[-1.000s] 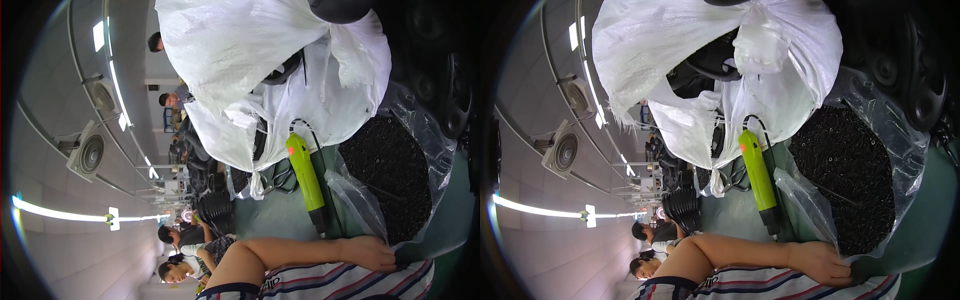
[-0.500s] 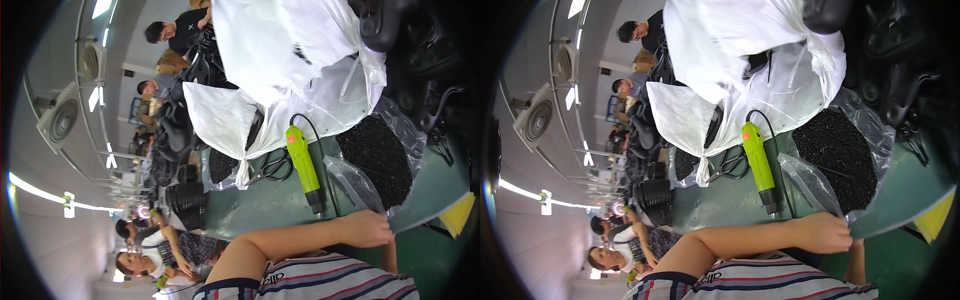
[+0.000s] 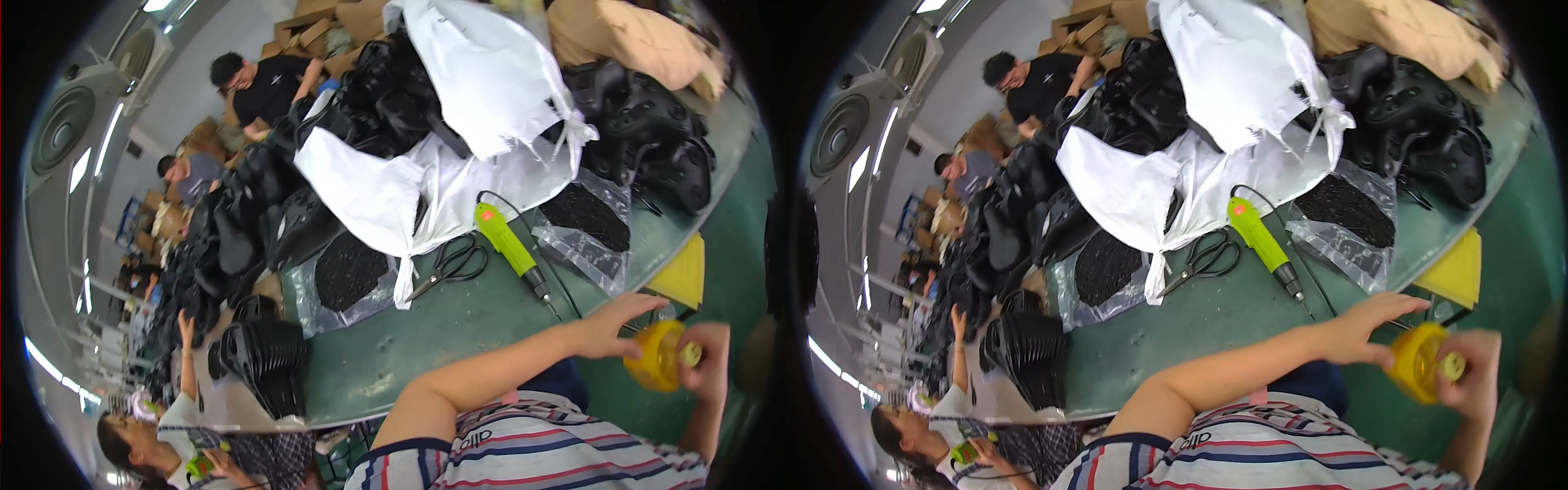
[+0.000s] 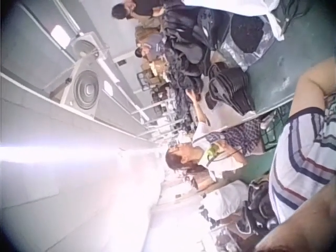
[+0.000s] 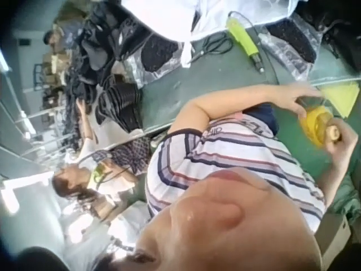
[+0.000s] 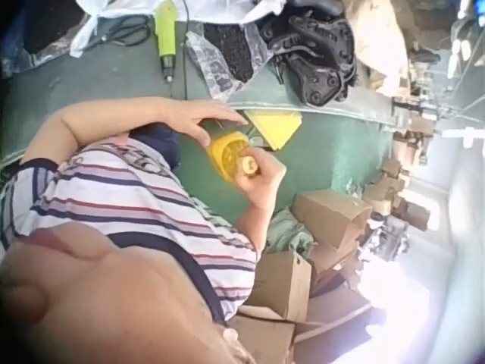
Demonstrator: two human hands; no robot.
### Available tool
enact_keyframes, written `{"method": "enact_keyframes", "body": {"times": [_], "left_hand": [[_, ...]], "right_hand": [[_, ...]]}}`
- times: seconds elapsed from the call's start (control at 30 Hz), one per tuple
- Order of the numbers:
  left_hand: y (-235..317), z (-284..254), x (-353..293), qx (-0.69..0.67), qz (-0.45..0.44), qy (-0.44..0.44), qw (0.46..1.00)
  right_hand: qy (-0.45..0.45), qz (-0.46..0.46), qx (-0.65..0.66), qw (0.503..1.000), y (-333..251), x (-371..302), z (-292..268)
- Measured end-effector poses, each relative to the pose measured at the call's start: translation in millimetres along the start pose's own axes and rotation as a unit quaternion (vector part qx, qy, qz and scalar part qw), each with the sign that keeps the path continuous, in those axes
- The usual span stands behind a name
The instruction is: Assembling bicycle seats using an electric screwdriver to fasten components.
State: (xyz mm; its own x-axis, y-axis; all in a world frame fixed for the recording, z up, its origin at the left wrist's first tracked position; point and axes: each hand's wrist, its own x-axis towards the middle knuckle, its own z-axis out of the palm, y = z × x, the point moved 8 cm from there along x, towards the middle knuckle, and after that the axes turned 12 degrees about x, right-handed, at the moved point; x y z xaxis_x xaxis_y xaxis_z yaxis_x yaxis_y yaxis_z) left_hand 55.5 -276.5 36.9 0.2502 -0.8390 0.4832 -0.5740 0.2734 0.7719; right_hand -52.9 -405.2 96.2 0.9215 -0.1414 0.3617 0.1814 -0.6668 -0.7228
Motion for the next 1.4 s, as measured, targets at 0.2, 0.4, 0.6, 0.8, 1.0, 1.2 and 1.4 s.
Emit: {"method": "enact_keyframes", "body": {"times": [0.2,0.4,0.6,0.8,1.0,1.2,1.4], "left_hand": [[54.2,-40.4,-50.6,0.098,-0.005,0.107,0.989],[71.9,-87.5,-101.3,-0.136,-0.133,0.195,0.962],[59.9,-124.1,-145.5,0.258,-0.202,0.361,0.873],[34.2,-134.1,-158.5,0.228,-0.265,0.367,0.862],[43.1,-128.8,-141.8,0.047,-0.219,0.294,0.929],[49.4,-50.1,-90.6,-0.427,-0.108,-0.043,0.897],[73.7,-41.0,-49.5,-0.153,-0.118,0.164,0.967]], "right_hand": [[-0.061,-0.176,0.089,0.979,-156.7,63.9,32.9],[-0.098,-0.216,0.124,0.964,-195.8,104.8,85.5],[-0.078,-0.155,-0.233,0.957,-167.8,149.4,145.1],[-0.104,-0.152,-0.191,0.964,-144.9,168.8,173.8],[-0.143,-0.33,-0.026,0.933,-180.6,152.8,146.5],[-0.26,-0.511,0.196,0.796,-199.8,103.4,102.7],[-0.075,-0.381,-0.09,0.917,-170.2,89.6,24.3]]}}
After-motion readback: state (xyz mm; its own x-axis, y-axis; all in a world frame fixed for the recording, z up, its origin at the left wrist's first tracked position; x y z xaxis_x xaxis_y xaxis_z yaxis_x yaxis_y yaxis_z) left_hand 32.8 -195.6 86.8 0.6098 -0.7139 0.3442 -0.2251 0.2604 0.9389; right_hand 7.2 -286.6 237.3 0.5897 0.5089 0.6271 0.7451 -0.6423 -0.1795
